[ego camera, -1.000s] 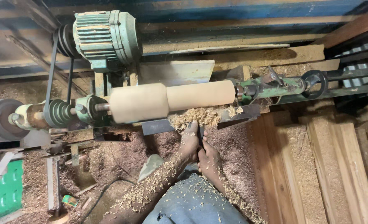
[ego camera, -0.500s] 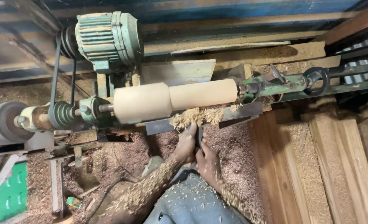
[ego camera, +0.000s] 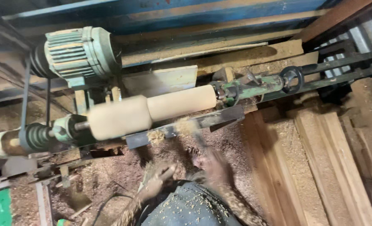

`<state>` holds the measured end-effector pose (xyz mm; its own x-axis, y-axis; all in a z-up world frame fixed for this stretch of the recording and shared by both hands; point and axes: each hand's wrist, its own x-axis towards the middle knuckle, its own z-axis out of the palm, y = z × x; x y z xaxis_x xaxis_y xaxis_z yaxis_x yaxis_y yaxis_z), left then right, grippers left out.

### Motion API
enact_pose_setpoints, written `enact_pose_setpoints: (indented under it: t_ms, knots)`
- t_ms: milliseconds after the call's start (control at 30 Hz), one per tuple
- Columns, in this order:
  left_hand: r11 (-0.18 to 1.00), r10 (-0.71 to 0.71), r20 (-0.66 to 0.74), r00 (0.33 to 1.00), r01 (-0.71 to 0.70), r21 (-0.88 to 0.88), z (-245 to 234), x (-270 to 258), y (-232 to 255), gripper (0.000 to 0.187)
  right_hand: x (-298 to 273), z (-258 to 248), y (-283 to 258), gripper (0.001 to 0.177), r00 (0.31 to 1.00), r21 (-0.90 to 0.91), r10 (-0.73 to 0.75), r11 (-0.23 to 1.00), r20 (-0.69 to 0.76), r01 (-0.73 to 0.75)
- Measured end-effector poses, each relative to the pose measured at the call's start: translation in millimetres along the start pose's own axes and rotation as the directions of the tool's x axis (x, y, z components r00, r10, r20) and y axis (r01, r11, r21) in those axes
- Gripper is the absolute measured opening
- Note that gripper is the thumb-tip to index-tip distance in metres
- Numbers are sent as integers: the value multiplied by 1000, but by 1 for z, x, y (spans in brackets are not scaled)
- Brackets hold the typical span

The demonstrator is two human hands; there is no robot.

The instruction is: The person shapes a piece of wood spinning on a lathe using a handheld chisel, creating a cylindrical profile with a narrowed section. The person applies the chisel to the wood multiple times, clearing away shavings by hand, and then uses a smaller scraper tool to refine the surface.

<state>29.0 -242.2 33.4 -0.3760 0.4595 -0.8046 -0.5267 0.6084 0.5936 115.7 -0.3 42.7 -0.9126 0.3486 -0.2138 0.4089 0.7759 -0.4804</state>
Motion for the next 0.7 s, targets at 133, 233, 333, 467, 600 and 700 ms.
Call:
enact_pose_setpoints:
  t_ms: [133, 233, 333, 467, 600, 700]
  knots:
    - [704, 88, -15, 996, -73, -707, 35, 24, 51, 75, -10, 2, -22, 45, 986, 376, -134, 923, 103, 87]
    - [653, 76, 32, 997, -25, -757, 60, 45, 99, 87, 5, -18, -22, 47, 677, 378, 493, 576, 546, -725]
    - [703, 177, 11, 984, -119, -701, 102, 81, 132, 62, 20, -37, 2, 46, 655, 337, 616, 563, 437, -754]
    - [376, 262, -161, 952, -254, -891, 146, 126, 148, 30, 36, -37, 35, 42, 847, 287, 472, 799, 245, -529]
    - [259, 207, -136, 969, -188, -947, 153, 153, 136, 34, 42, -30, 53, 42, 924, 321, 328, 869, 194, -376]
    - [274, 185, -115, 976, -164, -948, 153, 167, 131, 46, 44, -28, 57, 40, 981, 364, 188, 911, 51, -194]
